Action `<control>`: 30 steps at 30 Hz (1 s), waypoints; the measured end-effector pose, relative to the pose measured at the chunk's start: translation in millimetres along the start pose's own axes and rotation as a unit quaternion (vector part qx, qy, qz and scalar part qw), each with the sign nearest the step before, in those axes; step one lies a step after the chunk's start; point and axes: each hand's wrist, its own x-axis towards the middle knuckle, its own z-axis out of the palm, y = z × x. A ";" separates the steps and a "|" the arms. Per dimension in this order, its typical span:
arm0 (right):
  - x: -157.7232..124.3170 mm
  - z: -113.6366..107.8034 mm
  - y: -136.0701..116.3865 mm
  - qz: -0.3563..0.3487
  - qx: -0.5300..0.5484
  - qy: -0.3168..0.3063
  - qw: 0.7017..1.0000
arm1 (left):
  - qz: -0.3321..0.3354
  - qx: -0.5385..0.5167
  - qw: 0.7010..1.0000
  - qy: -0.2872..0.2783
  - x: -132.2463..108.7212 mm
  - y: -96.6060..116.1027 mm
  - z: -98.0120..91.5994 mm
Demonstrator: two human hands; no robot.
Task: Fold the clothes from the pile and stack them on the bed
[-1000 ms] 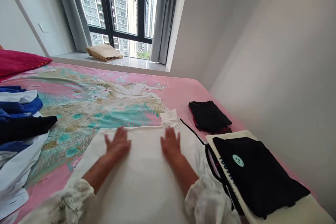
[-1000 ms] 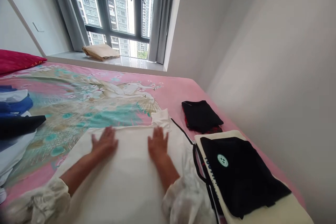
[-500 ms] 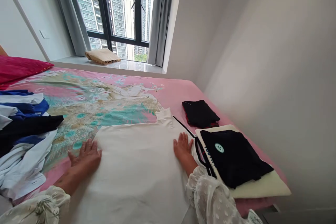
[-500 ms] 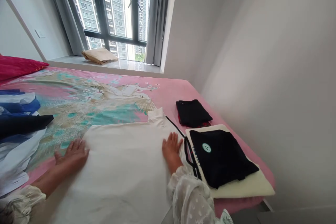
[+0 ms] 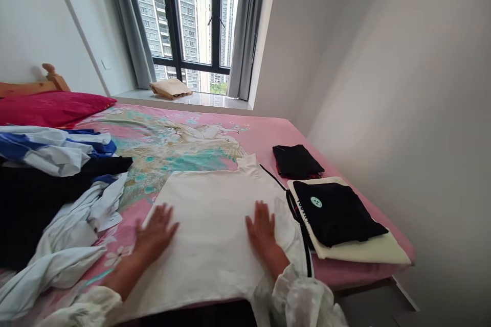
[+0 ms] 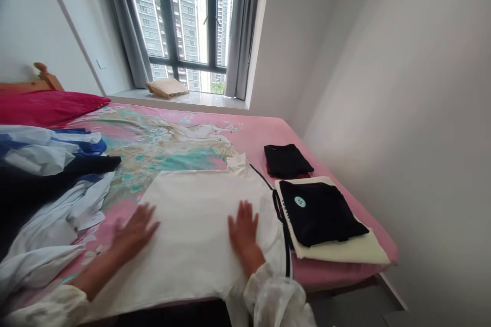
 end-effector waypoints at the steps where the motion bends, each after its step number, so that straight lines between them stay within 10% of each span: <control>1: -11.5 4.5 -10.0 -0.060 0.011 -0.012 0.998 | 0.041 0.002 0.999 -0.009 -12.5 13.2 8.1; 5: -50.7 9.5 24.3 -0.053 -0.029 -0.012 0.998 | 0.059 0.041 0.996 -0.046 -56.6 -3.1 29.8; 10: -60.5 -6.4 84.4 0.038 -0.102 0.013 0.994 | -0.096 0.101 0.988 -0.065 -66.0 -61.9 -1.4; 13: -62.2 -6.2 26.2 0.049 -0.058 0.011 0.997 | -0.016 0.082 0.996 -0.021 -64.7 -3.5 -7.8; 16: -69.9 3.1 -43.6 -0.126 0.028 -0.006 0.992 | 0.158 0.010 0.987 -0.001 -72.9 79.2 15.1; 19: -79.0 14.8 -43.4 -0.191 0.037 -0.035 0.980 | 0.187 -0.010 0.982 -0.035 -86.0 103.5 41.8; 25: -92.0 21.8 91.5 -0.029 -0.079 0.049 0.995 | 0.032 0.036 0.999 -0.019 -90.0 -6.9 38.2; 30: -98.3 25.6 113.9 -0.051 -0.109 0.120 0.985 | -0.013 0.084 0.996 0.029 -93.0 -48.2 33.1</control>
